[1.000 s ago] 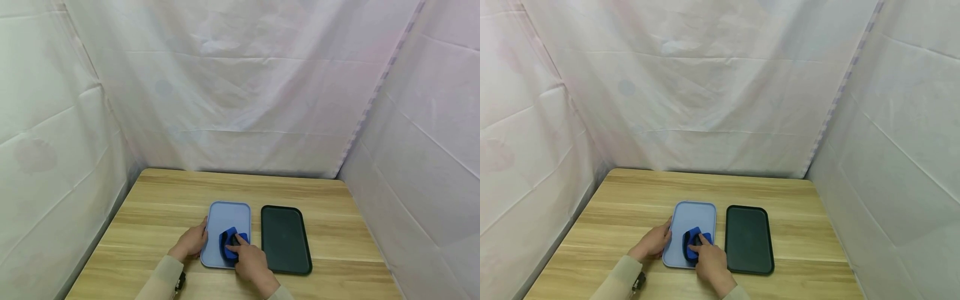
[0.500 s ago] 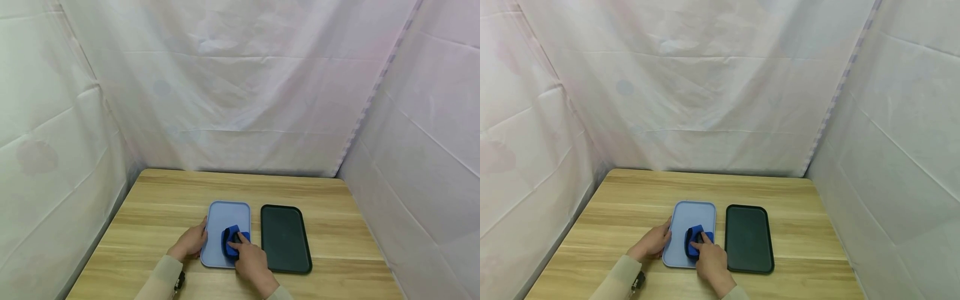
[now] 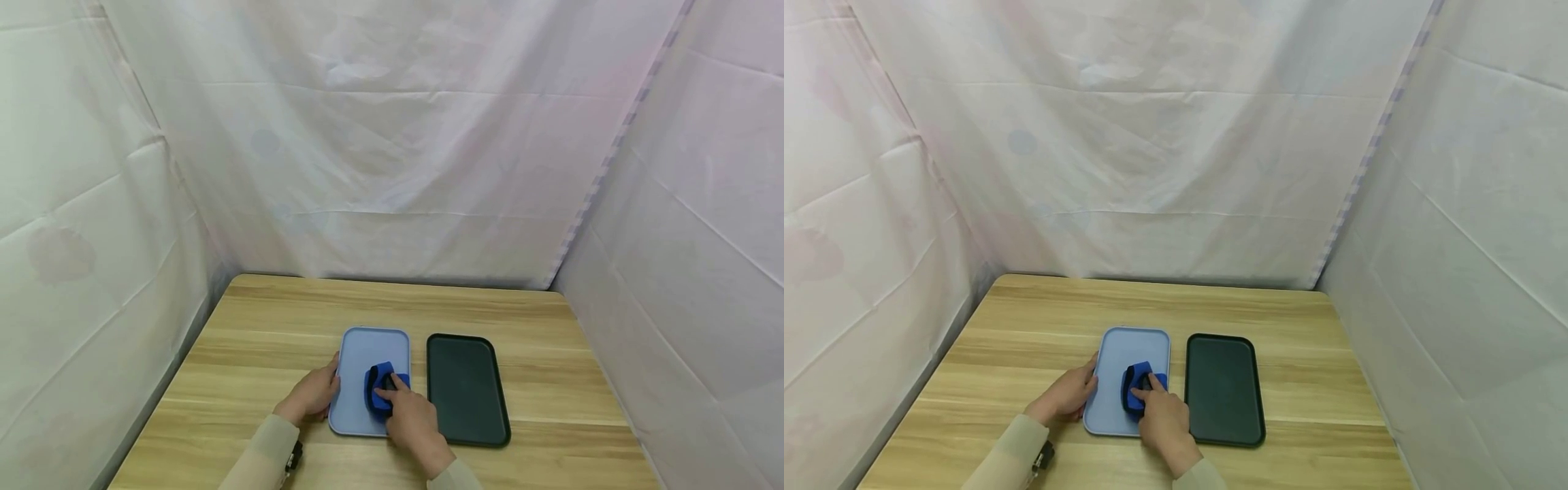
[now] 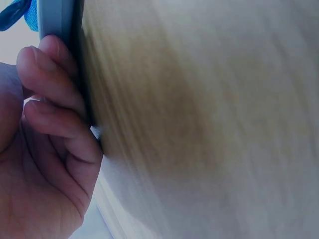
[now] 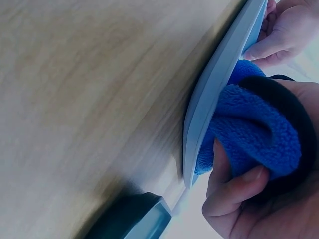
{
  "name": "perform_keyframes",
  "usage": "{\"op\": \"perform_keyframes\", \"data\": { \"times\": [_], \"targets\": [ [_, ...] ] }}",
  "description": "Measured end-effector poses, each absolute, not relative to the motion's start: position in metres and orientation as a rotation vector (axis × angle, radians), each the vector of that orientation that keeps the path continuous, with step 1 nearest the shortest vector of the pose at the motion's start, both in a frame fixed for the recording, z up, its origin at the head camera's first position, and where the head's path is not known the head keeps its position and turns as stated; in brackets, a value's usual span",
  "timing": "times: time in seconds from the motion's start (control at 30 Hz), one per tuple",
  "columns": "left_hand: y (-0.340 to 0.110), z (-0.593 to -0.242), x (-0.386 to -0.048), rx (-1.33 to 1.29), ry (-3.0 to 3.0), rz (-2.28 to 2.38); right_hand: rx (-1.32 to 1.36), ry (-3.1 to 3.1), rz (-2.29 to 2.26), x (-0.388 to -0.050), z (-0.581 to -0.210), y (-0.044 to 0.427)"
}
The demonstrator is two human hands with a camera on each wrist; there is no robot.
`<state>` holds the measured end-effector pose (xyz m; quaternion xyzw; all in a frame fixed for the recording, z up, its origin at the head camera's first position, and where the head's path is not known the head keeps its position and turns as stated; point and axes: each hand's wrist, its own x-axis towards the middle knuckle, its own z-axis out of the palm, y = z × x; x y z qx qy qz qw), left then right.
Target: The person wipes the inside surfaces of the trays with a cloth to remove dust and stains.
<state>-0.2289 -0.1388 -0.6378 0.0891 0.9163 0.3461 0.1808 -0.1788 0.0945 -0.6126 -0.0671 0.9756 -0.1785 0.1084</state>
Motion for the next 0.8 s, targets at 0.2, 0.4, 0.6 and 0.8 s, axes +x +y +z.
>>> {"op": "perform_keyframes", "data": {
  "times": [0.2,0.4,0.6,0.8],
  "targets": [
    [-0.139,-0.637,-0.230,0.253,2.580,0.972,-0.184,2.877,-0.533,-0.183,-0.613,0.094],
    [-0.139,-0.637,-0.229,0.245,2.584,0.968,-0.178,2.887,-0.534,-0.188,-0.613,0.094],
    [-0.138,-0.637,-0.228,0.252,2.597,0.972,-0.159,2.892,-0.538,-0.192,-0.613,0.093],
    [-0.139,-0.637,-0.228,0.259,2.600,0.971,-0.143,2.887,-0.551,-0.196,-0.614,0.092]
  ]
}}
